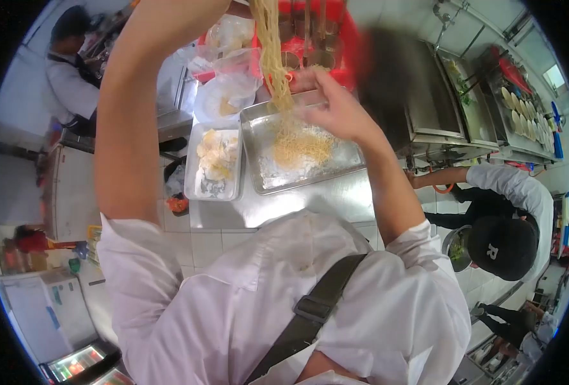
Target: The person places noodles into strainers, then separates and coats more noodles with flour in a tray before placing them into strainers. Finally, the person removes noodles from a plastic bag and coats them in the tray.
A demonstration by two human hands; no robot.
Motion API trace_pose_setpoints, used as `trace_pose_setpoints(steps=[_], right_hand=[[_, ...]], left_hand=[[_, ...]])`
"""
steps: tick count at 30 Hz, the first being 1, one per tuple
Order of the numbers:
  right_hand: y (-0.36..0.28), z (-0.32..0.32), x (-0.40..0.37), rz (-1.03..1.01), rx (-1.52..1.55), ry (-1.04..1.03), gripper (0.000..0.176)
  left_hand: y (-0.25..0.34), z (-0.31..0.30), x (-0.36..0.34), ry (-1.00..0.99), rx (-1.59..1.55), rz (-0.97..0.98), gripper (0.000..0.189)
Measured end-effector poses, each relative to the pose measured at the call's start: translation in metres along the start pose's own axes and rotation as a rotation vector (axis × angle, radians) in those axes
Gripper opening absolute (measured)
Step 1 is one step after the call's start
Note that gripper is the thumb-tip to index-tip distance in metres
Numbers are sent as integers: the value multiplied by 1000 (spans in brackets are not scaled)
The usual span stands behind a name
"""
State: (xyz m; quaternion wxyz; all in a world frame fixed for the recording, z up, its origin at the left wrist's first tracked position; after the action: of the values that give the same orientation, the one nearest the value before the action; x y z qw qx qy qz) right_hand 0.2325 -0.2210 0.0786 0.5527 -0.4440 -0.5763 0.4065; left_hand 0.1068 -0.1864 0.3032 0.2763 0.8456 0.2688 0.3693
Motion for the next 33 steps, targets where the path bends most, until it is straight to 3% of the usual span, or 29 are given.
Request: trace_pose_setpoints(steps=[1, 3, 5, 7, 8, 9, 11, 12, 13, 14, 15, 16, 17, 18, 20, 21, 22, 23, 24, 28, 30, 31, 33], right_hand=[[2, 12, 9, 2, 4, 0, 32], [10, 24, 35, -45, -346, -6, 35], [77, 21, 37, 6, -510, -85, 32], [135, 8, 21, 78, -675, -172, 30], [160, -4, 11, 216, -771, -288, 30], [185, -11, -1, 360, -860, -411, 30], [148, -10, -3, 285, -814, -387, 32], [122, -12, 2, 194, -777, -356, 34], [94, -15, 9, -9, -629, -233, 37], [66, -21, 14, -211, -479, -110, 40], [53, -20, 17, -207, -484, -109, 40], [43, -23, 18, -134, -204, -21, 41], [44, -30, 16, -64, 72, 72, 43], [57, -32, 11, -59, 70, 80, 43], [96, -34, -9, -171, -373, 83, 48], [147, -31, -28, -125, -622, 95, 53], [185, -28, -44, -79, -870, 102, 59], [197, -20, -57, 87, -810, 24, 50], [211, -8, -73, 258, -735, -56, 41], [221, -20, -72, 264, -854, 82, 30], [213, -39, -63, 431, -1076, -83, 24], [202, -48, -59, 554, -1034, -103, 23], [213, -63, -52, 589, -1100, -126, 26]], left_hand=[[7, 3, -3, 23, -17, 75, 17], [-8, -2, 15, -14, 70, 52, 18], [-11, -23, 25, -54, 149, 37, 20], [-5, -17, 20, -530, -389, -105, 26], [-6, -10, 15, -532, -399, -104, 26], [-12, -7, 8, -431, 6, -28, 28], [-23, 5, -10, -207, 814, 133, 32], [-138, 9, 14, -367, 540, 127, 39], [-146, 53, 1, -493, 636, -34, 40], [-167, 89, -20, -504, 596, -63, 34], [-206, 139, -46, -588, 591, -3, 34], [-276, 197, -77, -514, 153, -131, 34], [-279, 238, -119, -607, 356, -32, 49], [-328, 285, -152, -498, 227, 37, 50], [-307, 287, -182, -404, 670, 15, 41], [-303, 282, -174, -408, 663, 24, 41], [-310, 275, -166, -521, 374, -113, 35], [-313, 268, -154, -620, 85, -245, 31], [-303, 249, -132, -581, 139, -201, 25], [-217, 157, -66, -398, 158, -16, 20], [-169, 119, -42, -321, 201, 74, 21], [-145, 103, -33, -288, 251, 123, 21], [-120, 70, -9, -135, 447, 270, 22]])
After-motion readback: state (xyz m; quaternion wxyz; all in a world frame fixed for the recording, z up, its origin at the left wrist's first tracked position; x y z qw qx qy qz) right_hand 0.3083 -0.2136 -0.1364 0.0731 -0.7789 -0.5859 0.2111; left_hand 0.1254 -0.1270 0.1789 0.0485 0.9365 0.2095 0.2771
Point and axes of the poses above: each hand's wrist, its own x-axis towards the middle knuckle, its own z-axis out of the palm, y = z × x, the point moved 8 cm from there along x, towards the middle knuckle, and after that the axes turned 4 degrees about x, right-handed, at the moved point
